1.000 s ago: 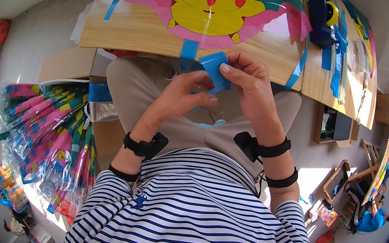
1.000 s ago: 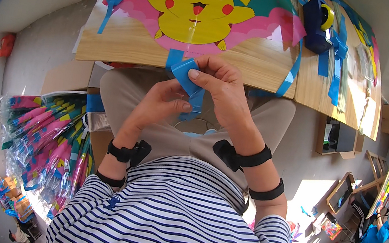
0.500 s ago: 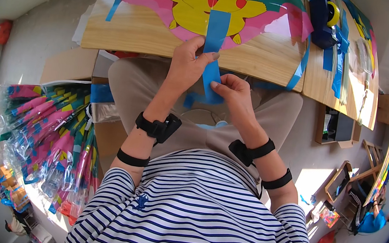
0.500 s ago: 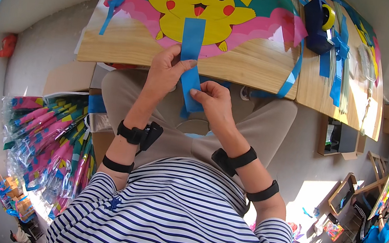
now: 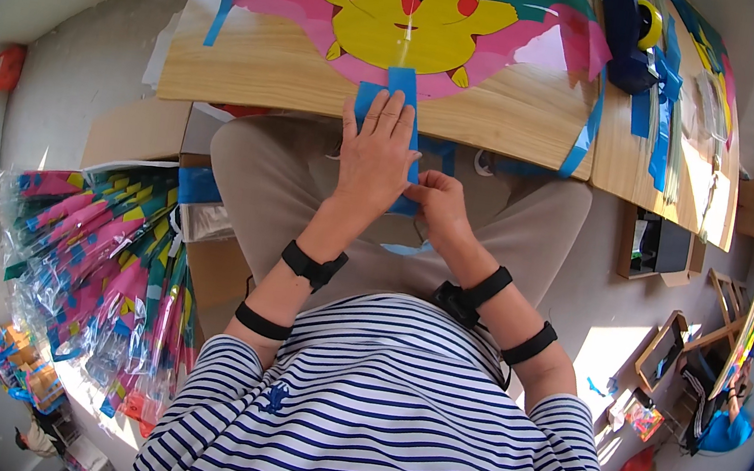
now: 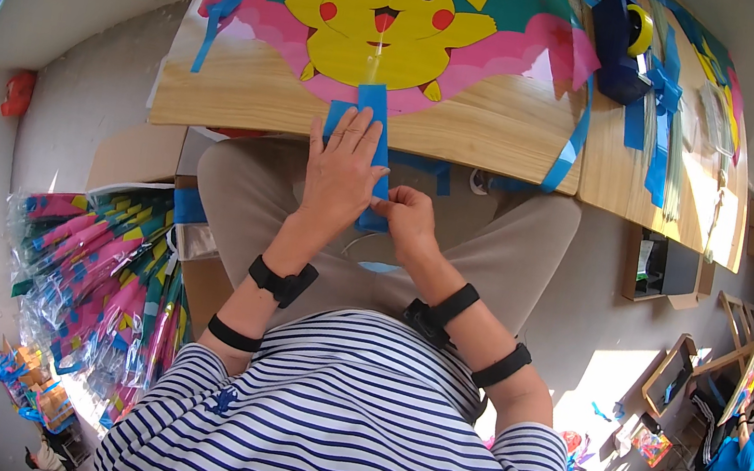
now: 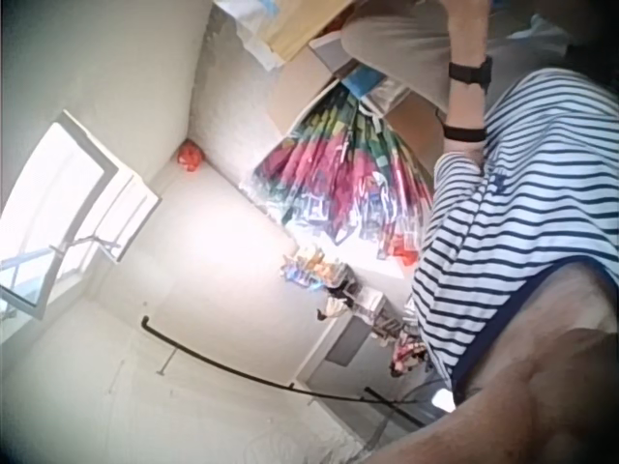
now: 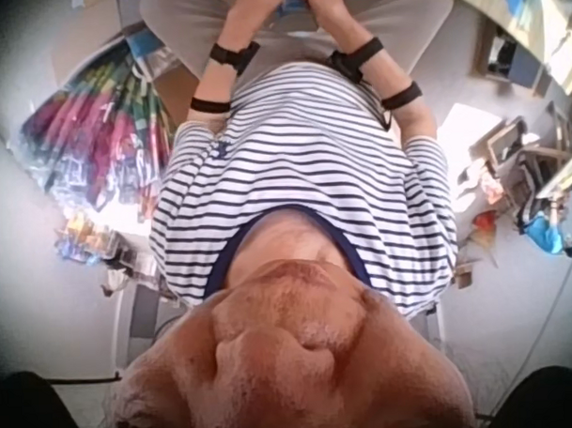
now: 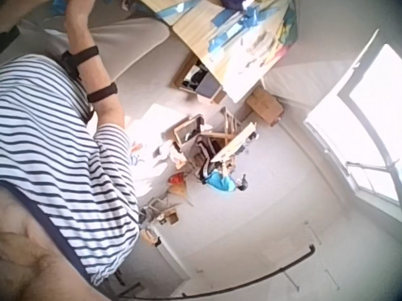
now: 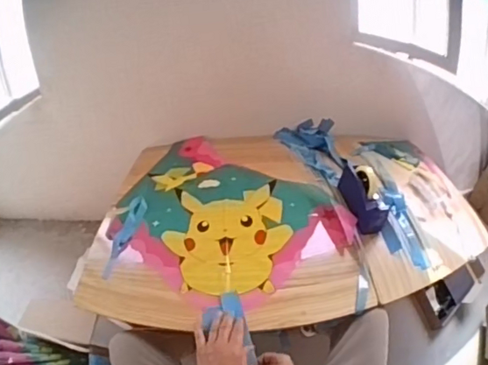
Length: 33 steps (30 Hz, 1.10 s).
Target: Assemble a character-themed kite by taping down plastic edges.
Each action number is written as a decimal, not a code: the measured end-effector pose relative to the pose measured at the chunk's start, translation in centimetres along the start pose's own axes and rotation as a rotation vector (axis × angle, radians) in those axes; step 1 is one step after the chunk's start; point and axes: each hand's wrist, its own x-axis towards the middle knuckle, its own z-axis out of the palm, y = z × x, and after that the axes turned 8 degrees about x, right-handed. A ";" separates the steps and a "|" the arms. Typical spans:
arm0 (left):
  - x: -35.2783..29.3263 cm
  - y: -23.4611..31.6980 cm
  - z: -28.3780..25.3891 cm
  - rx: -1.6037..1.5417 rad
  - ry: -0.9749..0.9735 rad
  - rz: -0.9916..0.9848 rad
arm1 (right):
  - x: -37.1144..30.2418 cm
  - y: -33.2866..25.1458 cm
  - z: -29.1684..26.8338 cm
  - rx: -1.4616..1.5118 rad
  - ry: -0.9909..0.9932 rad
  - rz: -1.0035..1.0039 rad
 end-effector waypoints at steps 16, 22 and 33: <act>-1.1 0.4 0.2 -0.034 -0.048 0.091 | -0.6 0.7 -1.0 -0.241 -0.094 0.121; -1.1 0.1 0.1 -0.048 -0.054 0.093 | -0.3 1.0 -1.2 -0.513 -0.152 0.032; -1.2 -0.6 0.1 -0.062 -0.058 0.087 | -1.6 -4.7 0.2 -1.247 0.079 -0.995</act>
